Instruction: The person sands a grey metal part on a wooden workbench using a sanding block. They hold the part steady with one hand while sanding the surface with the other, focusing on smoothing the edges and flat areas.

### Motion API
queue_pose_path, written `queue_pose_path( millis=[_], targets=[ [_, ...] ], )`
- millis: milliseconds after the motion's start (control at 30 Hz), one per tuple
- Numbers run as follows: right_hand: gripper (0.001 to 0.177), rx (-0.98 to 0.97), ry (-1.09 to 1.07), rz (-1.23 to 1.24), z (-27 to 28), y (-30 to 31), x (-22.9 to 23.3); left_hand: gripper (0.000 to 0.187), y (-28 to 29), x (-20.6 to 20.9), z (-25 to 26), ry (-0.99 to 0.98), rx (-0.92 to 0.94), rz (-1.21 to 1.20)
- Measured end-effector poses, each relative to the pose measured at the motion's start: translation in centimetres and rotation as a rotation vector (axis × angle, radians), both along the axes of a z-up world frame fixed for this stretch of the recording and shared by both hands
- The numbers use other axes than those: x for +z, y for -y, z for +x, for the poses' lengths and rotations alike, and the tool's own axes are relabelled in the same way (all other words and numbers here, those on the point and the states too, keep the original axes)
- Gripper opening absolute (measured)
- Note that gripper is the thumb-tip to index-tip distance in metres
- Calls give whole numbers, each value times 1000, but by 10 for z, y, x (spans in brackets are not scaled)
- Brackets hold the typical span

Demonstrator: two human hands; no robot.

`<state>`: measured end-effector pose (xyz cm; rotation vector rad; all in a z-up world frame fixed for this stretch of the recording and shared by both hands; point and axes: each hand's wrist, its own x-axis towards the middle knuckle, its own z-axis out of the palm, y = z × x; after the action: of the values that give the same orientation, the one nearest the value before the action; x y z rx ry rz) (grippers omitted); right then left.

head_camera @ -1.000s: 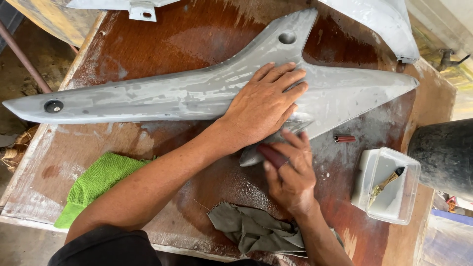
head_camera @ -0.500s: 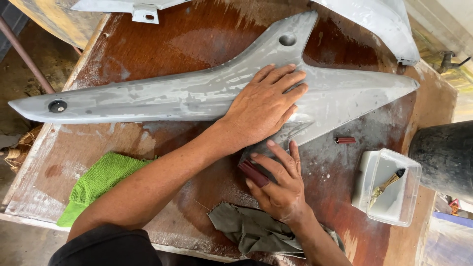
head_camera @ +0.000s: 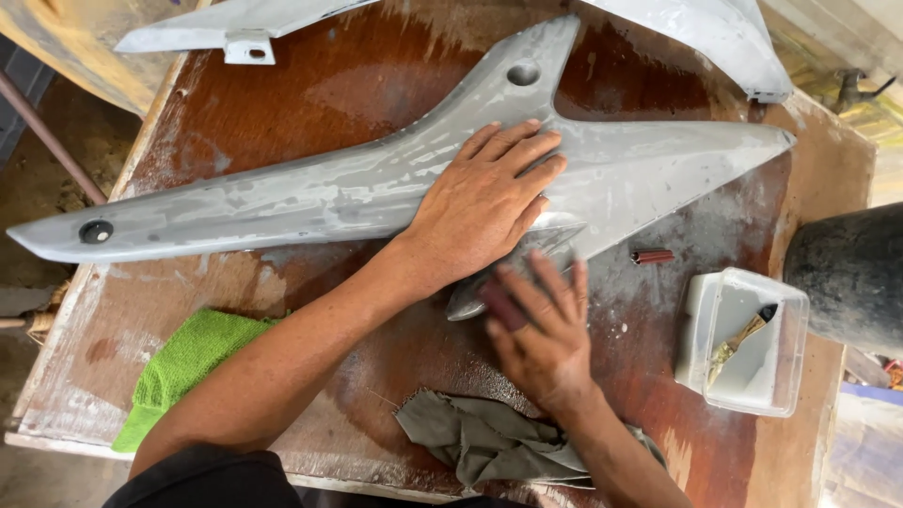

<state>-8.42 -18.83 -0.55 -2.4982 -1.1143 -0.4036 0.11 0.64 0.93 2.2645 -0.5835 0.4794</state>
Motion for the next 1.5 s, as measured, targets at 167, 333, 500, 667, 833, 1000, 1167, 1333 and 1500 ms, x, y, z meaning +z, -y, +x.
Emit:
queue_pose_path(
  millis=[167,333,500,667,833,1000,1167,1333,1500],
  targets=[
    [8,-139,10,35,0,0,8,36,-2,4,-2,14,-8,12],
    [20,-15,-78,9,-7,-2,9,35,-1,6,-2,-2,-5,32],
    [27,-301,-46,20,2,1,20,34,-2,13,-4,14,4,36],
    [26,-212,-20,59,1,0,7,35,-2,12,-3,23,-1,43],
    [40,-45,-75,-89,-18,-1,-1,35,-2,14,-3,19,-3,47],
    [39,-271,-55,-16,-6,1,6,35,-2,17,-5,8,3,36],
    [34,-110,-92,-38,-18,-2,3,35,-2,17,-4,1,-8,30],
    [36,-127,-33,-48,-9,4,-7,35,-3,19,-5,-13,-16,29],
    [27,-156,1,39,-5,5,-7,35,-2,21,-5,-23,-4,30]
  ],
)
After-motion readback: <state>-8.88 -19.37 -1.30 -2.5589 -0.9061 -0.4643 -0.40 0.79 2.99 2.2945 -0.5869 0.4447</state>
